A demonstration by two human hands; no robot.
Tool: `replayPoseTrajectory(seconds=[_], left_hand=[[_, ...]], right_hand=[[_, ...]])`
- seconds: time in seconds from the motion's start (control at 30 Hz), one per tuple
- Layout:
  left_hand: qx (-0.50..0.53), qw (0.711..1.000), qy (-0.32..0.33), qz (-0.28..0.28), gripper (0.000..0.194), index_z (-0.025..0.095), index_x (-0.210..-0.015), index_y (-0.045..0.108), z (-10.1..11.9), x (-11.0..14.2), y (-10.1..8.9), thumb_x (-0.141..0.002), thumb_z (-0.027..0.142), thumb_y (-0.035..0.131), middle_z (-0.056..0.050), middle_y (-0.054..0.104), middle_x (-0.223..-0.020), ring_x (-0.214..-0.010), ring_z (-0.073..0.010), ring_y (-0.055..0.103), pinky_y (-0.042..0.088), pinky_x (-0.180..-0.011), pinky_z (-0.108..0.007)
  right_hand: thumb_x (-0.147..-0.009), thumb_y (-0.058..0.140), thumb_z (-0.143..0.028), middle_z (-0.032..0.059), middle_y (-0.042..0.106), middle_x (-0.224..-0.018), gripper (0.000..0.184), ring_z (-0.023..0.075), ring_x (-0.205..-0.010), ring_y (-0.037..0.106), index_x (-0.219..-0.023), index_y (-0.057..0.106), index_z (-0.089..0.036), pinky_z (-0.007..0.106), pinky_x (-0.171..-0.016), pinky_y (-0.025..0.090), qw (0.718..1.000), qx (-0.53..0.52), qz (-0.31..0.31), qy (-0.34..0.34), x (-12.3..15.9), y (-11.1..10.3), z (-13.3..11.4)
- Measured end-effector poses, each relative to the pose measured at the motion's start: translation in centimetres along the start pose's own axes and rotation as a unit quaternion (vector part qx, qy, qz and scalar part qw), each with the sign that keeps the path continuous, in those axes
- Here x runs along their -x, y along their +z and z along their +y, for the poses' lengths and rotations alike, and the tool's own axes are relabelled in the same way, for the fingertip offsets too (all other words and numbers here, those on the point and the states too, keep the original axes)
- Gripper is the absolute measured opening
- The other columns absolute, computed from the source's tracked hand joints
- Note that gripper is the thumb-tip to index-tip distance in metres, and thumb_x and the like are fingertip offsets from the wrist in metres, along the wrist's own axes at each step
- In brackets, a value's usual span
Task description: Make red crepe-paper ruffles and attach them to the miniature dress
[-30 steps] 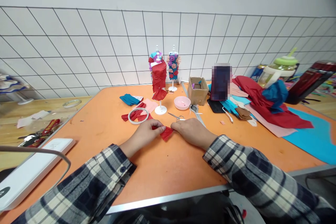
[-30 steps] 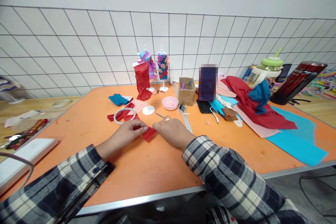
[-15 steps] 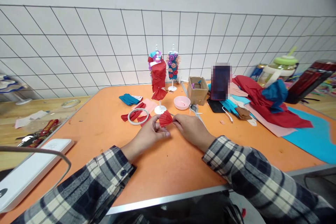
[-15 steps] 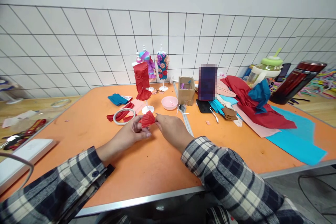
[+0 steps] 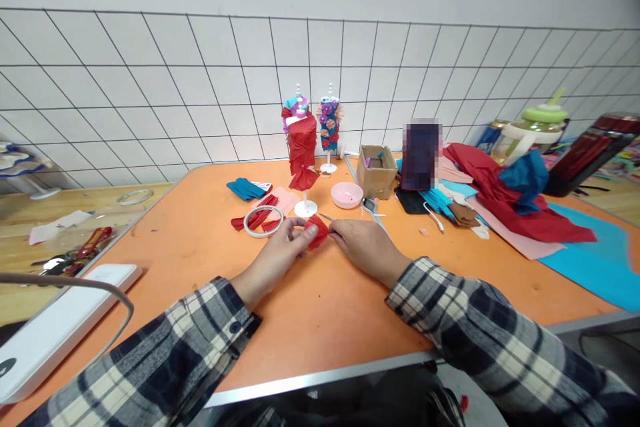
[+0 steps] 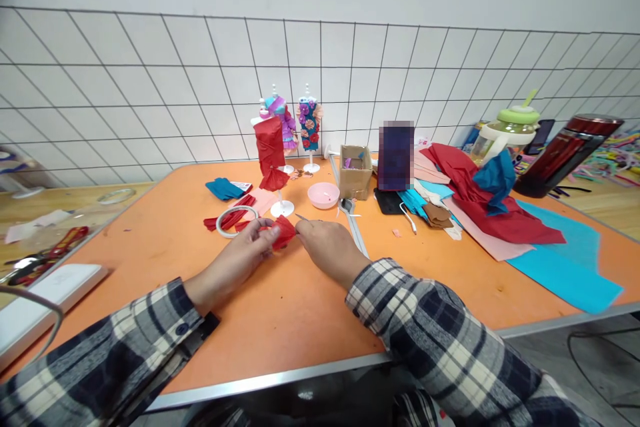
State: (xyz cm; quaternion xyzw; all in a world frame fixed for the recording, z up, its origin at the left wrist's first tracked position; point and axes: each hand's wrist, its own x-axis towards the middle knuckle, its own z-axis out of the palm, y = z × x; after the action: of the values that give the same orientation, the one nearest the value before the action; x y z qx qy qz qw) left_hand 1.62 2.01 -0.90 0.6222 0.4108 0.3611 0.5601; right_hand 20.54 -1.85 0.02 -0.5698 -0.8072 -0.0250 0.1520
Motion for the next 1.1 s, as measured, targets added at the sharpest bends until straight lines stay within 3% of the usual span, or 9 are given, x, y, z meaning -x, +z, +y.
replayPoseTrajectory(seconds=[0.13, 0.27, 0.33, 0.43, 0.5, 0.6, 0.73, 0.93, 1.1], left_hand=[[0.061, 0.997, -0.006, -0.045, 0.056, 0.020, -0.106, 0.044, -0.1, 0.0, 0.0, -0.066, 0.034, 0.080, -0.003, 0.069, -0.094, -0.083, -0.0169, 0.065, 0.047, -0.078, -0.030], [-0.101, 0.994, 0.037, -0.001, 0.056, 0.018, -0.114, 0.043, -0.3, -0.1, -0.3, -0.071, 0.040, 0.073, -0.009, 0.067, -0.098, -0.091, -0.0244, 0.065, 0.049, -0.082, -0.040], [-0.269, 0.951, 0.139, 0.057, 0.057, 0.018, -0.121, 0.045, -0.1, 0.2, -0.5, -0.075, 0.043, 0.070, -0.013, 0.063, -0.113, -0.111, -0.0308, 0.057, 0.043, -0.094, -0.049], [-0.477, 0.833, 0.270, 0.073, 0.049, 0.023, -0.126, 0.052, 0.2, 0.8, -0.4, -0.082, 0.039, 0.065, -0.014, 0.050, -0.139, -0.138, -0.0377, 0.029, 0.022, -0.109, -0.060], [-0.547, 0.782, 0.294, 0.060, 0.037, 0.024, -0.121, 0.058, 0.4, 1.2, -0.3, -0.086, 0.033, 0.060, -0.012, 0.045, -0.145, -0.143, -0.0390, 0.020, 0.015, -0.109, -0.063], [-0.590, 0.745, 0.305, 0.058, 0.025, 0.024, -0.110, 0.066, 0.6, 1.4, -0.1, -0.089, 0.032, 0.057, -0.012, 0.044, -0.147, -0.143, -0.0399, 0.020, 0.015, -0.109, -0.065], [-0.601, 0.724, 0.333, 0.066, 0.022, 0.024, -0.104, 0.069, 1.1, 1.5, 0.3, -0.088, 0.035, 0.059, -0.012, 0.044, -0.148, -0.143, -0.0400, 0.022, 0.011, -0.111, -0.065], [-0.579, 0.734, 0.351, 0.053, 0.016, 0.024, -0.089, 0.073, 1.2, 1.6, 0.4, -0.089, 0.026, 0.057, -0.010, 0.055, -0.140, -0.139, -0.0378, 0.033, 0.012, -0.111, -0.064], [-0.588, 0.720, 0.364, 0.052, 0.020, 0.025, -0.085, 0.072, 1.2, 1.5, 0.0, -0.091, 0.019, 0.054, -0.007, 0.060, -0.134, -0.138, -0.0350, 0.037, 0.014, -0.110, -0.062]], right_hand=[[-0.099, 0.044, -0.033, 0.0037, 0.072, -0.093, 0.022, 0.0170, -0.083, 0.065, -0.102, 0.063, -0.020, 0.026, -0.065, 0.034, 0.999, -0.037, 0.001, 0.028, -0.1, -0.1, 0.1], [-0.098, 0.046, -0.032, 0.0034, 0.072, -0.094, 0.022, 0.0169, -0.084, 0.065, -0.101, 0.064, -0.022, 0.026, -0.066, 0.034, 0.999, -0.041, -0.013, 0.031, -0.2, -0.3, 0.1], [-0.098, 0.045, -0.032, 0.0047, 0.072, -0.094, 0.023, 0.0181, -0.085, 0.065, -0.100, 0.065, -0.021, 0.026, -0.065, 0.034, 0.999, -0.015, -0.028, 0.024, -0.2, -0.2, 0.0], [-0.099, 0.043, -0.031, 0.0054, 0.072, -0.093, 0.024, 0.0195, -0.084, 0.065, -0.099, 0.064, -0.021, 0.027, -0.064, 0.035, 0.999, 0.016, -0.038, -0.006, -0.1, 0.1, -0.4], [-0.100, 0.041, -0.032, 0.0053, 0.071, -0.093, 0.025, 0.0199, -0.085, 0.065, -0.102, 0.063, -0.021, 0.027, -0.064, 0.035, 0.999, 0.024, -0.036, -0.025, 0.0, 0.4, -0.6], [-0.101, 0.038, -0.034, 0.0056, 0.071, -0.094, 0.028, 0.0198, -0.086, 0.066, -0.106, 0.062, -0.021, 0.028, -0.064, 0.036, 0.999, 0.027, -0.035, -0.032, 0.1, 0.7, -0.8], [-0.100, 0.039, -0.033, 0.0056, 0.071, -0.092, 0.027, 0.0203, -0.084, 0.065, -0.103, 0.063, -0.020, 0.028, -0.064, 0.036, 0.998, 0.031, -0.032, -0.035, 0.1, 0.7, -0.8], [-0.101, 0.037, -0.032, 0.0064, 0.072, -0.098, 0.028, 0.0208, -0.088, 0.066, -0.104, 0.063, -0.021, 0.028, -0.067, 0.038, 0.999, 0.016, -0.030, -0.033, 0.2, 0.8, -0.8], [-0.100, 0.040, -0.032, 0.0055, 0.072, -0.100, 0.027, 0.0195, -0.089, 0.066, -0.103, 0.065, -0.021, 0.027, -0.068, 0.037, 0.999, -0.028, -0.023, -0.026, 0.2, 0.4, -1.0]])
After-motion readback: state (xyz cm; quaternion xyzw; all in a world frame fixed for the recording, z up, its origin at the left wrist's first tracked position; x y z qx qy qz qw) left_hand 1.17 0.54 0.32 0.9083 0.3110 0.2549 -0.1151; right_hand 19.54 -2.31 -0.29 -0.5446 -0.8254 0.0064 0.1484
